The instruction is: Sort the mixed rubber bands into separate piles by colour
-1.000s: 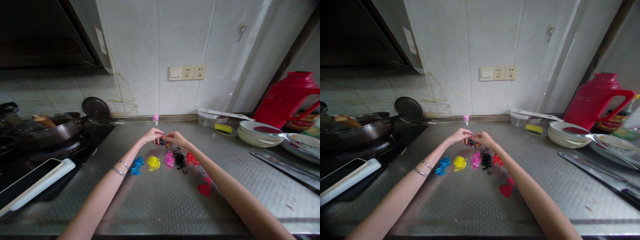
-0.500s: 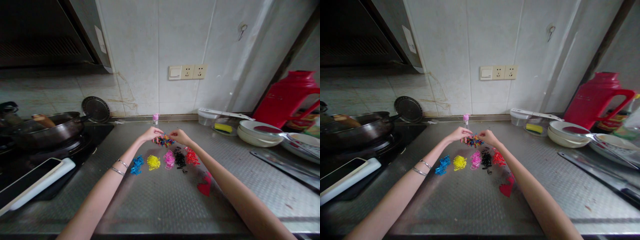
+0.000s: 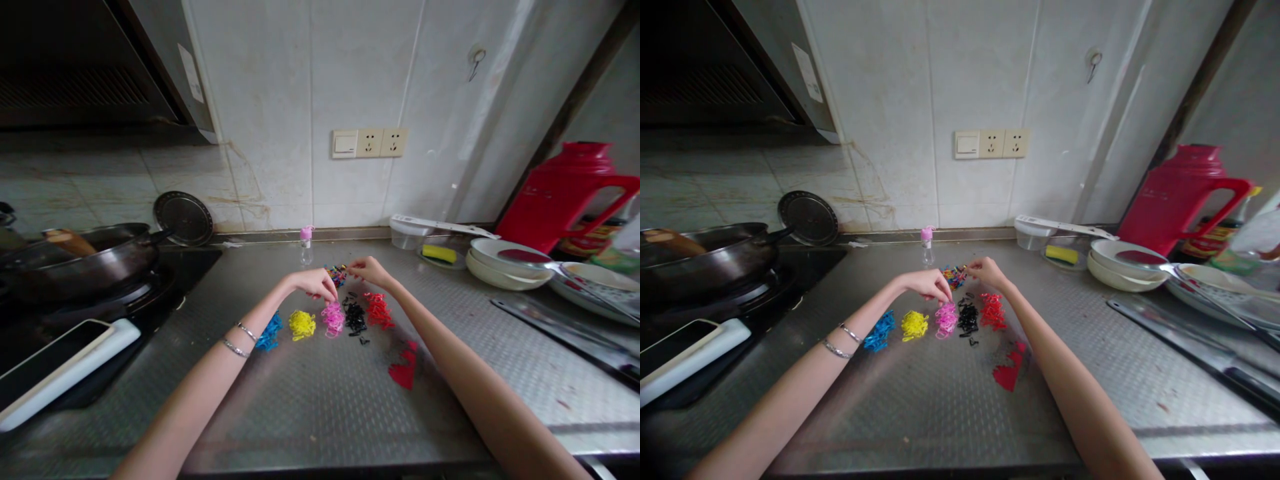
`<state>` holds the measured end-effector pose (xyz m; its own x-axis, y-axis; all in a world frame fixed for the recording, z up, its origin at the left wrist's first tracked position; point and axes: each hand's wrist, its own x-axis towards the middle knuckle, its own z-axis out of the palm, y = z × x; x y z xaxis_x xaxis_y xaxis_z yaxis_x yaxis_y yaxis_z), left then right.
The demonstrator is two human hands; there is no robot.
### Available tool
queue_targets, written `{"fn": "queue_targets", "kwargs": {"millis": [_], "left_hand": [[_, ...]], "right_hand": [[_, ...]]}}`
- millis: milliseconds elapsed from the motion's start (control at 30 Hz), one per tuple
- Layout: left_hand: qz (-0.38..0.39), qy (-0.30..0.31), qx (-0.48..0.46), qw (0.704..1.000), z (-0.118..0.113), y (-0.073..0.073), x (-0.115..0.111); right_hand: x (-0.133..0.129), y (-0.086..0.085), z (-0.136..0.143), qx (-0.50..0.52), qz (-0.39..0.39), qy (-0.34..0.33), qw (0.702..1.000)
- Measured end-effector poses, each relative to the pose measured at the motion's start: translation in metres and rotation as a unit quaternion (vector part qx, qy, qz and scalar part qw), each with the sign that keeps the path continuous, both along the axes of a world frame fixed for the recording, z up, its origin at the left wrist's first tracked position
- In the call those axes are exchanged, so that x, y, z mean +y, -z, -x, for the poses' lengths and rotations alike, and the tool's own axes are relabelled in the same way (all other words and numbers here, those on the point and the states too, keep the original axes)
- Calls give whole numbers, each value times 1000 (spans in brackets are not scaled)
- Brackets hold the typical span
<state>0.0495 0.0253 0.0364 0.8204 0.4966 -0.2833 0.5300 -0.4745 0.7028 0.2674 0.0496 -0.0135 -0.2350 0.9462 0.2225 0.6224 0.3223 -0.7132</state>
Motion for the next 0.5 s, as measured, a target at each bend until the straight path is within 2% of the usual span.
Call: {"fn": "queue_targets", "kwargs": {"millis": [133, 300, 500], "left_hand": [[8, 1, -2, 1000, 0, 2, 0], [21, -50, -33, 998, 5, -3, 1], [-4, -135, -96, 986, 29, -5, 14]], "right_hand": [[-1, -3, -11, 25, 15, 4, 1000], [-5, -14, -32, 21, 47, 35, 998], [-16, -33, -63, -76, 180, -29, 980]]}}
